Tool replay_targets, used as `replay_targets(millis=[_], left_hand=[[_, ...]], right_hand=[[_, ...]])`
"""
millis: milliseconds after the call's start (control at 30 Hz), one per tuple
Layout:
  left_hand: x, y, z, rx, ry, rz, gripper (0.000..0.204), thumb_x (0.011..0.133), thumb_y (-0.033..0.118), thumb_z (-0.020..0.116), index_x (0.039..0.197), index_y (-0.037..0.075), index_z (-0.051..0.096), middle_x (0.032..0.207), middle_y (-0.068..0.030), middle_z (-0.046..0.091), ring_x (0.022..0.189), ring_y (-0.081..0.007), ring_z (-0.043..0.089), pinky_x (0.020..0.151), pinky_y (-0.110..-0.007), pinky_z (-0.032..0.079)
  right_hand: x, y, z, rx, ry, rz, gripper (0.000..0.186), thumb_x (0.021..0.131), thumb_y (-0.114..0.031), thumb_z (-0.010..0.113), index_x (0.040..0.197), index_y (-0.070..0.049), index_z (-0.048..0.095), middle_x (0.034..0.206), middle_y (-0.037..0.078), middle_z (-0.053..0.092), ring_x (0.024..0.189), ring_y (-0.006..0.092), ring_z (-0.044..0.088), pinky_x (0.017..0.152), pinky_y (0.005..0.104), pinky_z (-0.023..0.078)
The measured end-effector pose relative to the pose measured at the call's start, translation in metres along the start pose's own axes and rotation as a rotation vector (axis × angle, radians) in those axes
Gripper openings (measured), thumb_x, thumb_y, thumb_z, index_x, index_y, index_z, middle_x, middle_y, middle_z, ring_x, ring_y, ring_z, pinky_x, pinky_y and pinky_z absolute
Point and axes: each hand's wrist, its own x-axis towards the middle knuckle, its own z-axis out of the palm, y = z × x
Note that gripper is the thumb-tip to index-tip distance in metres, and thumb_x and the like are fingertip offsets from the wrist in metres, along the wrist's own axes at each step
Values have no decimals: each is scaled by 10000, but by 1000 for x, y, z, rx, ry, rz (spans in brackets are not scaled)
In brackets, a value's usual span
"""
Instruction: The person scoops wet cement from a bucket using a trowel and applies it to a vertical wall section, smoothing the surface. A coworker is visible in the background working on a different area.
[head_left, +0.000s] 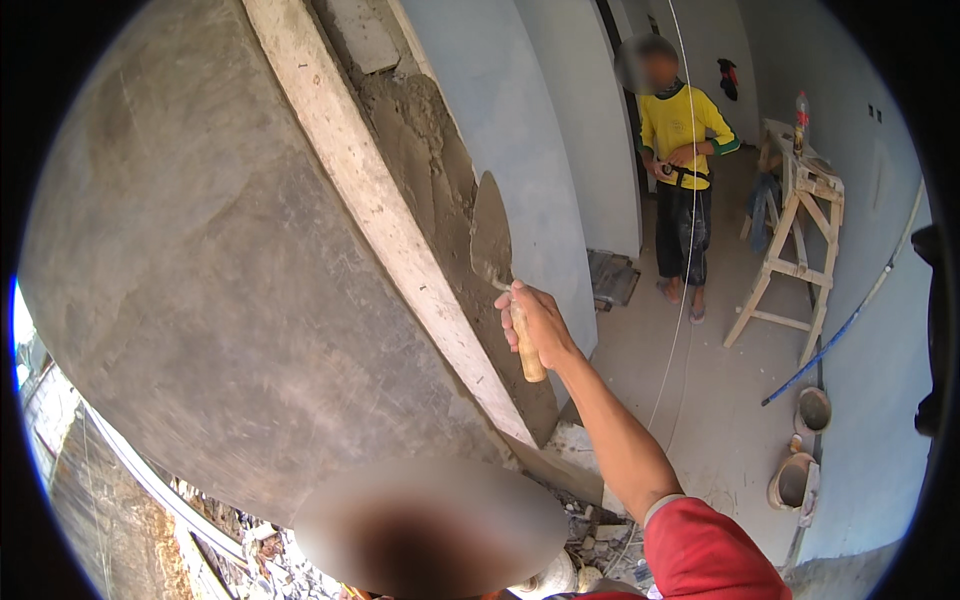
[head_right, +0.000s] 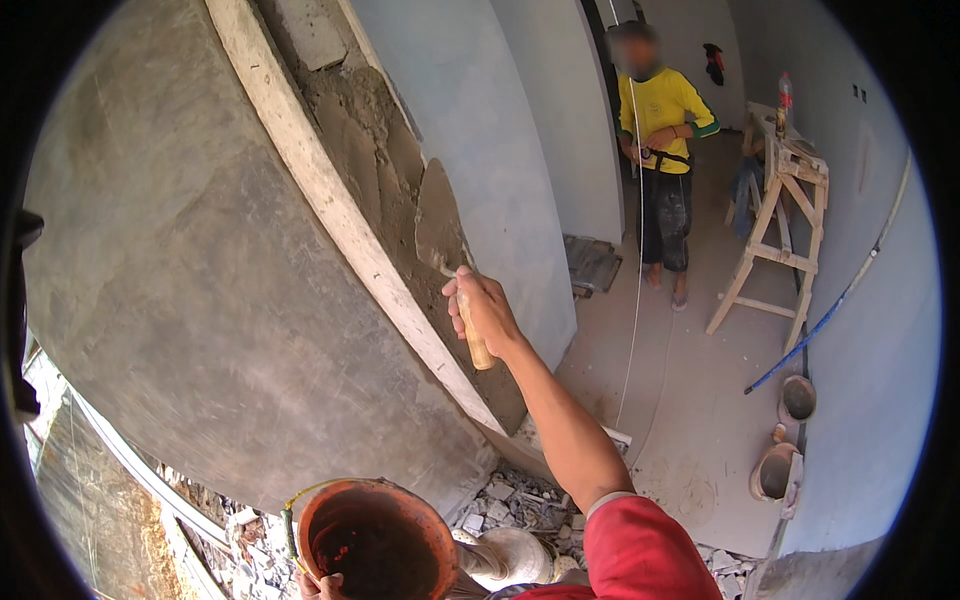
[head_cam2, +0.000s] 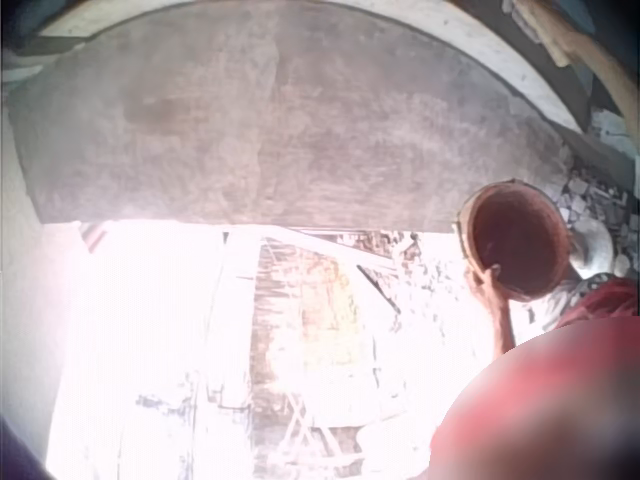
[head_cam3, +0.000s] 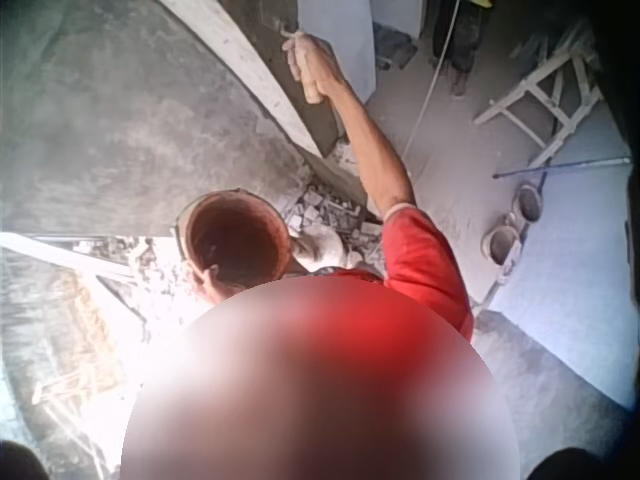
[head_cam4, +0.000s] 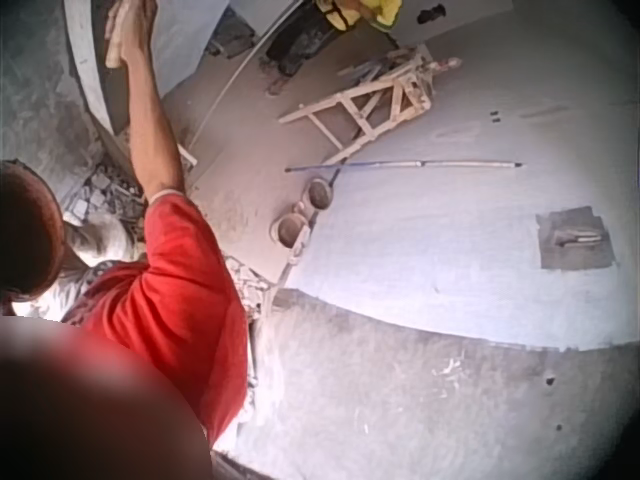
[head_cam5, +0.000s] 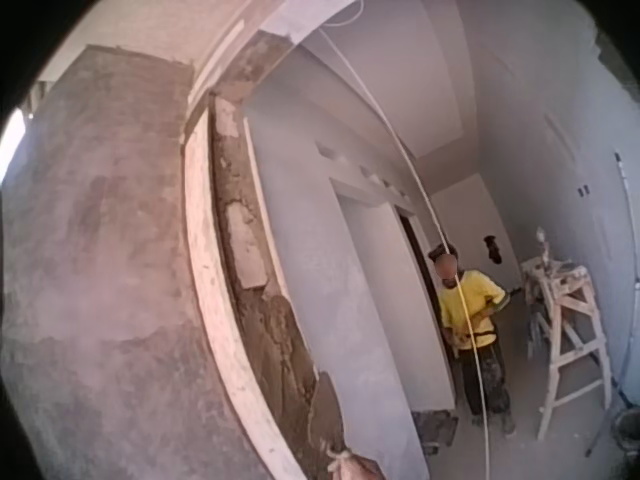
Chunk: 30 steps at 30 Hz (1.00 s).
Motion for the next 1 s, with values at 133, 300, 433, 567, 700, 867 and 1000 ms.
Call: replay_targets(millis=[133,300,433,567,700,867,1000], left_hand=[[-1,0,1,-25,41,33,572,858,226,594,1414,90,577,1265,-193,648,1069,-361,633,936,-496,492],[-1,-4,-2,72,58,58,546,853,204,606,1382,70,598,1261,-198,641,1066,-359,625,931,-489,490],[2,-15,-3,53,91,116,489,832,179,601,1299,40,635,1155,-194,660,986,-344,638,876,-476,509],[4,-21,-1,-44,100,145,459,810,165,595,1243,23,654,1103,-178,661,941,-325,638,841,-464,518],[-1,-15,0,-201,72,99,456,798,157,602,1228,15,655,1087,-178,652,941,-320,634,829,-461,517],[-8,-3,-3,-79,88,98,444,796,141,597,1213,-5,642,1072,-173,624,963,-304,614,833,-442,512],[-9,-3,-2,-219,68,59,468,802,137,599,1247,-5,630,1091,-186,611,983,-320,604,867,-454,500]], right_hand=[[11,-37,19,81,120,-42,381,1005,-359,533,1142,-7,581,902,84,598,634,152,581,514,329,511],[17,-66,45,292,76,-84,346,1016,-304,547,1198,-10,538,957,95,587,634,164,578,516,354,526],[22,-75,63,381,128,-43,308,1021,-290,541,1174,-23,539,955,84,581,640,161,573,506,355,509],[22,-83,78,421,80,-49,307,1019,-291,544,1177,-27,545,947,79,578,639,158,568,501,352,500],[19,-97,96,446,5,-66,337,1025,-330,550,1171,-26,553,938,79,579,634,155,565,492,349,497],[9,-109,113,429,-32,-80,397,1039,-367,544,1197,-3,548,925,70,561,635,138,551,500,321,486],[-4,-113,119,373,-86,-79,413,1044,-365,533,1216,11,544,924,68,551,635,125,541,499,299,478]])
